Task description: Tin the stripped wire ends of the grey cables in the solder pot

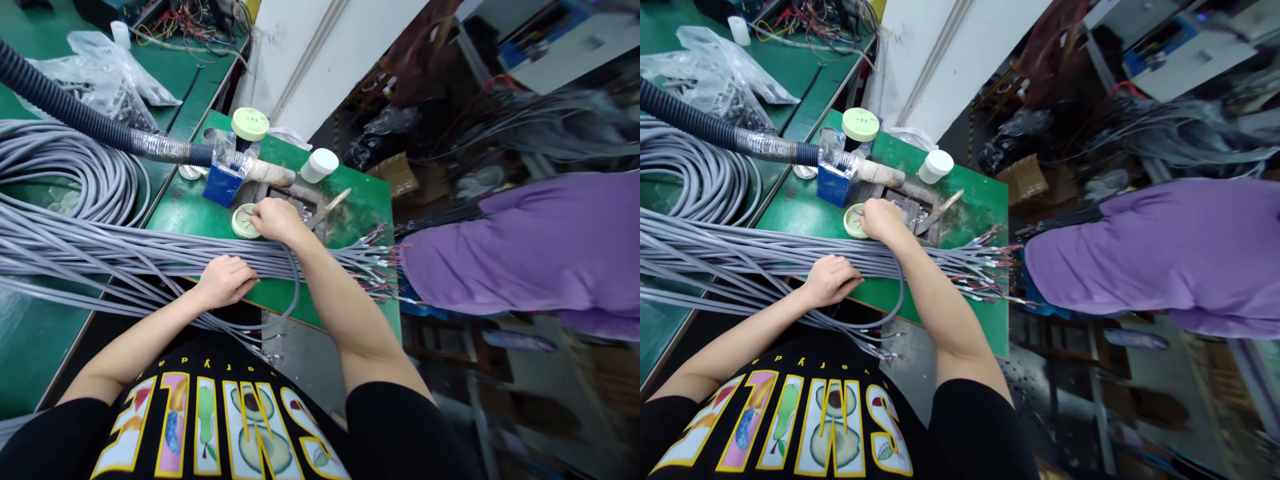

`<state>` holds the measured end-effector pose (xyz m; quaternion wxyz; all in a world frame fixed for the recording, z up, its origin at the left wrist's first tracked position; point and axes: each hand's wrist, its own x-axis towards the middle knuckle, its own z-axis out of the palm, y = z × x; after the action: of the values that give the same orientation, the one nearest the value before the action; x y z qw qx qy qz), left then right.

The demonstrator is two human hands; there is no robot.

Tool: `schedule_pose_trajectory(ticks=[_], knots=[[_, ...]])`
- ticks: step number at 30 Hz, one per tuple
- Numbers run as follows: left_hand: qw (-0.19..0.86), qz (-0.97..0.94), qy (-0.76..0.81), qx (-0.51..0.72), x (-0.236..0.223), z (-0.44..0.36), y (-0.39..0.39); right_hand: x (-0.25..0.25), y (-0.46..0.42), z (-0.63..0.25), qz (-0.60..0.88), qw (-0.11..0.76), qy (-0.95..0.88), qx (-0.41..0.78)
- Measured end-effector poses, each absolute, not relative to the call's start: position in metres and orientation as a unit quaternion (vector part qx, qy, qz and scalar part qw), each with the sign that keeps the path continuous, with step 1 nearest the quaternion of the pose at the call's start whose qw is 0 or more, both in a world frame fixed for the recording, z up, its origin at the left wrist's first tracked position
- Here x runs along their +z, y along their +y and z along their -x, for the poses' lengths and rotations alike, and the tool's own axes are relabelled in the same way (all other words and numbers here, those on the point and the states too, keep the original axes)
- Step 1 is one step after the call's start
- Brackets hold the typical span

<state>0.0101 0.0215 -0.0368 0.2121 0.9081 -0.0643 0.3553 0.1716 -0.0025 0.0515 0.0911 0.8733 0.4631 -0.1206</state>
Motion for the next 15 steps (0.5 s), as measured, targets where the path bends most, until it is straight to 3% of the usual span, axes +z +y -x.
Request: schedule_pose_trajectory(ticks=[6,15], knots=[[0.220,-0.898,-0.071,0.375,-0.035,-0.010,0.021,0.051,-0.001,-0.170,-0.874,0.109,0.458,-0.119],[0.230,-0.898,-0.070,0.370,-0.039,-0.010,0.022,0.061,-0.040,-0.225,-0.920,0.025,0.388,-0.059]])
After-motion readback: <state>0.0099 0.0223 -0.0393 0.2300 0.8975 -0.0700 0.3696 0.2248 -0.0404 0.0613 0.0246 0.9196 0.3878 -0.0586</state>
